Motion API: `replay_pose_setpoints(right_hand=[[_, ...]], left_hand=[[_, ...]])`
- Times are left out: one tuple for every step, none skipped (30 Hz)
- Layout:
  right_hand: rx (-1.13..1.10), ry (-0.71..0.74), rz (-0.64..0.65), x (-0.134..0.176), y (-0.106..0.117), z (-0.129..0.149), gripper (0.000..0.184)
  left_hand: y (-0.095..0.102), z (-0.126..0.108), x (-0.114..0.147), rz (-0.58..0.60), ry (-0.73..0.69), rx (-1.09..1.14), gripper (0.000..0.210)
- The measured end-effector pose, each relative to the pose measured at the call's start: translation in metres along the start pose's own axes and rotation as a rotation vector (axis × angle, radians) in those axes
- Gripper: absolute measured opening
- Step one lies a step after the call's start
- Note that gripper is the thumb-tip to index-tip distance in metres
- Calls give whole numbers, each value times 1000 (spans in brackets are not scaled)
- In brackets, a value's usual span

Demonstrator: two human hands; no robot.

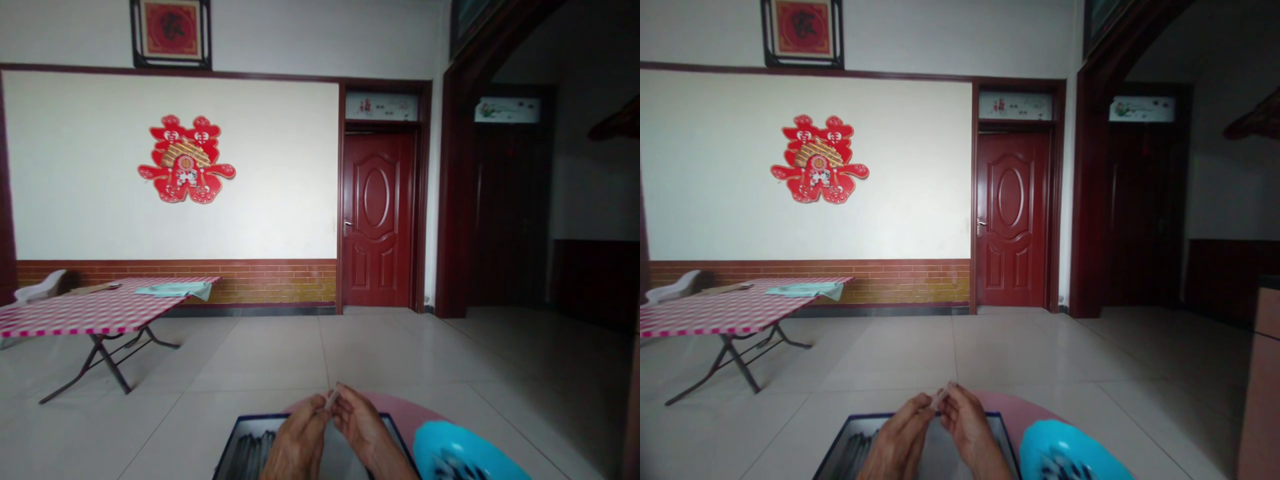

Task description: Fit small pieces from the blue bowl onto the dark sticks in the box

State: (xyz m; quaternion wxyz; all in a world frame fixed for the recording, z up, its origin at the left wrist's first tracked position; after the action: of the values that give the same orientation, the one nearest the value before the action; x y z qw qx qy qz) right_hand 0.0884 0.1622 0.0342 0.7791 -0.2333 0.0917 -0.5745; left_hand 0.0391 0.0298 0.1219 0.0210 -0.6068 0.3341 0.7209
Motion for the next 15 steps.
replay_pose_setpoints(right_hand=[[-27,10,-32,-1,3,1,28],[-53,14,-59,-2,6,2,29],[-69,15,-77,-2,8,1,30],[-70,21,-86,-2,9,0,31],[-59,27,-84,-1,7,-1,32],[-38,30,-72,0,5,-3,33],[-11,29,-52,2,1,-5,33],[21,24,-26,4,-4,-9,32],[50,19,-1,7,-10,-12,32],[73,18,26,9,-15,-14,32],[87,18,51,12,-21,-17,31],[90,22,67,13,-24,-18,31],[86,25,74,14,-27,-19,31],[80,25,70,14,-28,-21,32],[76,17,53,13,-27,-22,34]], left_hand=[[0,10,3,0,56,-47,35],[-2,20,7,16,111,-102,35],[-5,29,10,48,159,-167,34],[-8,36,13,94,199,-235,33],[-12,42,16,146,234,-302,31],[-15,47,18,197,262,-362,30],[-17,49,19,237,284,-409,29],[-19,51,19,266,304,-443,28],[-20,51,20,286,321,-463,27],[-20,52,20,297,337,-470,25],[-21,52,20,304,351,-470,24],[-21,52,21,307,363,-465,23],[-21,52,21,307,370,-459,21],[-21,51,21,305,369,-454,20],[-21,51,20,303,362,-454,20]])
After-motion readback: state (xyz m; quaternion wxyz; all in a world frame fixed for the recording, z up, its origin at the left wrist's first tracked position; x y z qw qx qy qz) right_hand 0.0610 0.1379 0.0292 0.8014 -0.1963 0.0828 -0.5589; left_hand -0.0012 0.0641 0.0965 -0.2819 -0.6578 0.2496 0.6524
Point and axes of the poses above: each hand's wrist, its own x-axis away from the middle knuckle, its own y-axis out of the back of the hand, z = x × y, the point moved 10 cm from there along -x, towards the middle knuckle, and after that the axes turned 9 degrees about -z, right-handed, at the moved point
